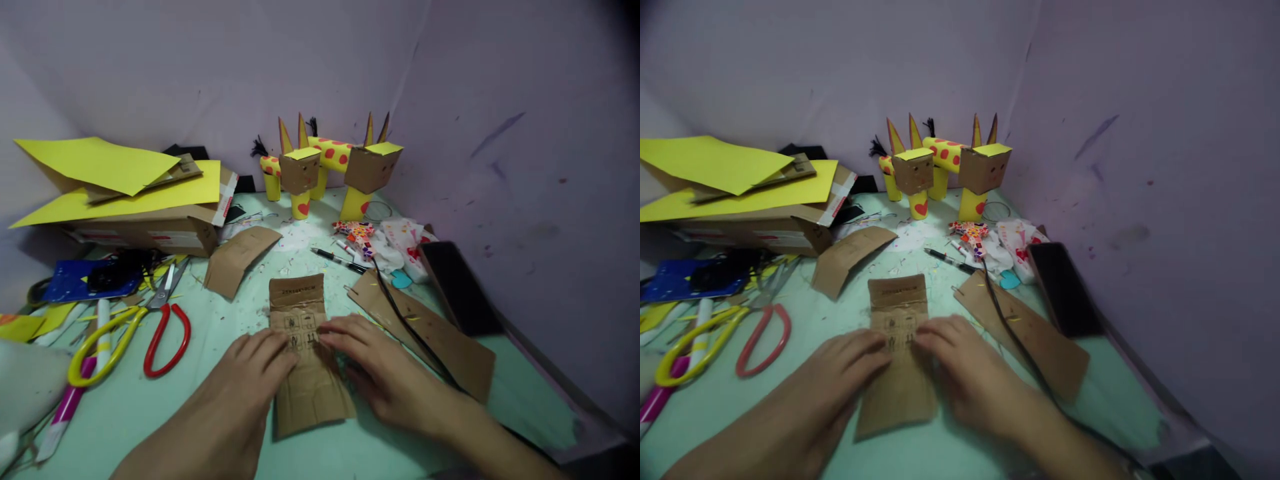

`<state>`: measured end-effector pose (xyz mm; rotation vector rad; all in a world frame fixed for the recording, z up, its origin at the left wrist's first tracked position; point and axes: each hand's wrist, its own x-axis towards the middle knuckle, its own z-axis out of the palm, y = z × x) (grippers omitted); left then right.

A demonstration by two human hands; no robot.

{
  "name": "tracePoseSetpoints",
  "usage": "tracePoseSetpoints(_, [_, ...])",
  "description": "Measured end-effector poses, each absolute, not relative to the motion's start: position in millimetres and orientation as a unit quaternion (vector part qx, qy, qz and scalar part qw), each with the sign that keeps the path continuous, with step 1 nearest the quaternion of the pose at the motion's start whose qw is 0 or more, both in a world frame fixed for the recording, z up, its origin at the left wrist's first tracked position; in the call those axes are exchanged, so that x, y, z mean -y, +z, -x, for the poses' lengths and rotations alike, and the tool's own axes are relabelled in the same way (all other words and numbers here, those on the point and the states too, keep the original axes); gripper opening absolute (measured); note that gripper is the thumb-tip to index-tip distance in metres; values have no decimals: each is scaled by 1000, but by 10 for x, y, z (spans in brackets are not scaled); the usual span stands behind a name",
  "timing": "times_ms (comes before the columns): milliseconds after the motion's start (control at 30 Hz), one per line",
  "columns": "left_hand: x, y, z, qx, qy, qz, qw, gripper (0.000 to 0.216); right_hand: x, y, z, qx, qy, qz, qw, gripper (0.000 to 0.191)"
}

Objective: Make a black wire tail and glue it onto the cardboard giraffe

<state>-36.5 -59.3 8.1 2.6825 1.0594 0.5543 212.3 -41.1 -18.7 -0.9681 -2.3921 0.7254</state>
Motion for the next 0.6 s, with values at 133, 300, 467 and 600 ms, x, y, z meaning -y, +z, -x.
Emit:
tracePoseSetpoints(133, [638,-178,338,-378,205,-897,98,69,431,-251,-2044,876,254,332,242,47])
tracePoseSetpoints(300, [647,-399,242,-358,298,-884,49,59,474,-289,-1956,870,219,353,265,55])
tracePoseSetpoints(467, [601,-406,199,-335,316,-883,85,50,466,-335,-1919,876,194,360,256,55])
tracePoseSetpoints(600, [515,-396,228,-350,312,-877,102,50,407,-309,-1917,893,172,346,231,51])
